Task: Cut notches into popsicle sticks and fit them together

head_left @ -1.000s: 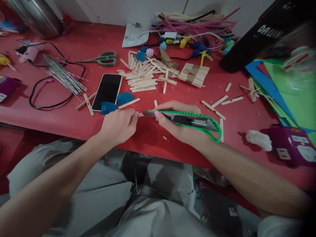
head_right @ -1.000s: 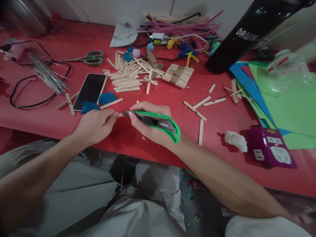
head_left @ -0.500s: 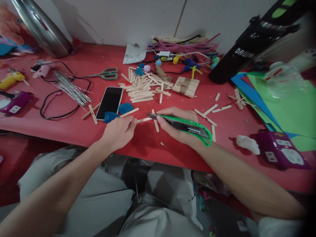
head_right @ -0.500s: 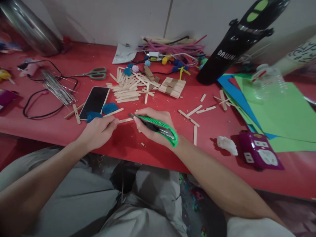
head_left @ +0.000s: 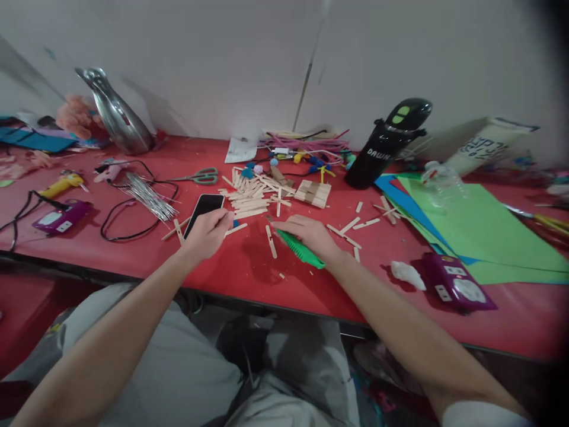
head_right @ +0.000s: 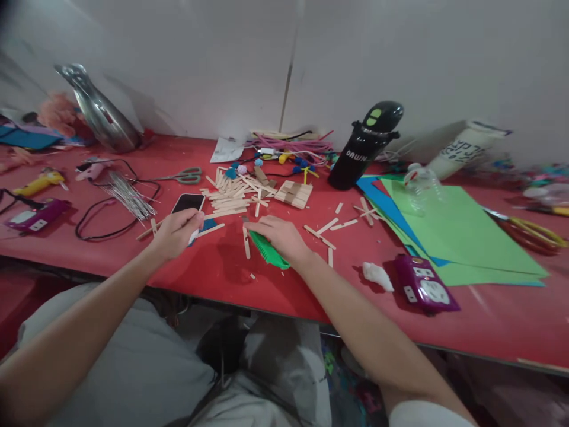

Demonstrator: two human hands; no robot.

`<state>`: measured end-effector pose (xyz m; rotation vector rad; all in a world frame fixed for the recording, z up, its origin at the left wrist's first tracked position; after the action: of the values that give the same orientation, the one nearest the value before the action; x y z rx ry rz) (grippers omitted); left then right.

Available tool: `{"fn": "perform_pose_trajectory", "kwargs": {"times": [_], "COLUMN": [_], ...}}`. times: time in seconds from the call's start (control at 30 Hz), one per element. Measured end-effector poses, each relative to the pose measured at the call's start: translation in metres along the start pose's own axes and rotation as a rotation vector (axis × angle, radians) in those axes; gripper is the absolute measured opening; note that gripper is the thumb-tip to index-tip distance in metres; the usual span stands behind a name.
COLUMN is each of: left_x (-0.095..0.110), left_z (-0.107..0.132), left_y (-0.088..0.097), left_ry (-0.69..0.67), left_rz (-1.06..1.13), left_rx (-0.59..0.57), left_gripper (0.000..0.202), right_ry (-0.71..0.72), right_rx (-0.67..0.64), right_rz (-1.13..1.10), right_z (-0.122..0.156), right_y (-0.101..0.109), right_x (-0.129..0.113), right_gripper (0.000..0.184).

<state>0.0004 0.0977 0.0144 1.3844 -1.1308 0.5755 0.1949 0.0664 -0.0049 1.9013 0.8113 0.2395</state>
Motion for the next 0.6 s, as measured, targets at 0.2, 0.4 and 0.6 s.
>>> {"fn": "perform_pose_trajectory", "kwargs": {"times": [0.2, 0.4, 0.6], "left_x": [-0.007, -0.002, 0.008], "left_z": [-0.003, 0.0, -0.007], "left_y": [0.009, 0.007, 0.013], "left_ry": [-0.029, -0.05, -0.058], "left_rz": [0.074, 0.218, 0.468], "left_rx": [0.077, 0.145, 0.197], "left_gripper": [0.036, 0.035, 0.034], "right_ry": [-0.061, -0.067, -0.024], "right_rx": [-0.024, 0.028, 0.031], "right_rz": [-0.022, -0.034, -0.002], "right_z": [-0.009, -0.003, -0.039], "right_y": [-0.014, -0.001, 0.004], "right_x": [0.003, 0.012, 0.001], "right_gripper": [0.027, 0.024, 0.025]}}
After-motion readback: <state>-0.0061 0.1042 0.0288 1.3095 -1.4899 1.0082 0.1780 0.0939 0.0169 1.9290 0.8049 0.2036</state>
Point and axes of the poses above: each hand's wrist, its own z-axis away from the middle knuckle, its own y-axis out of the back of the hand, x = y × z, the point moved 10 cm from there along -z, towards the middle knuckle, and after that the axes turned 15 degrees about z, right-handed, at the moved point
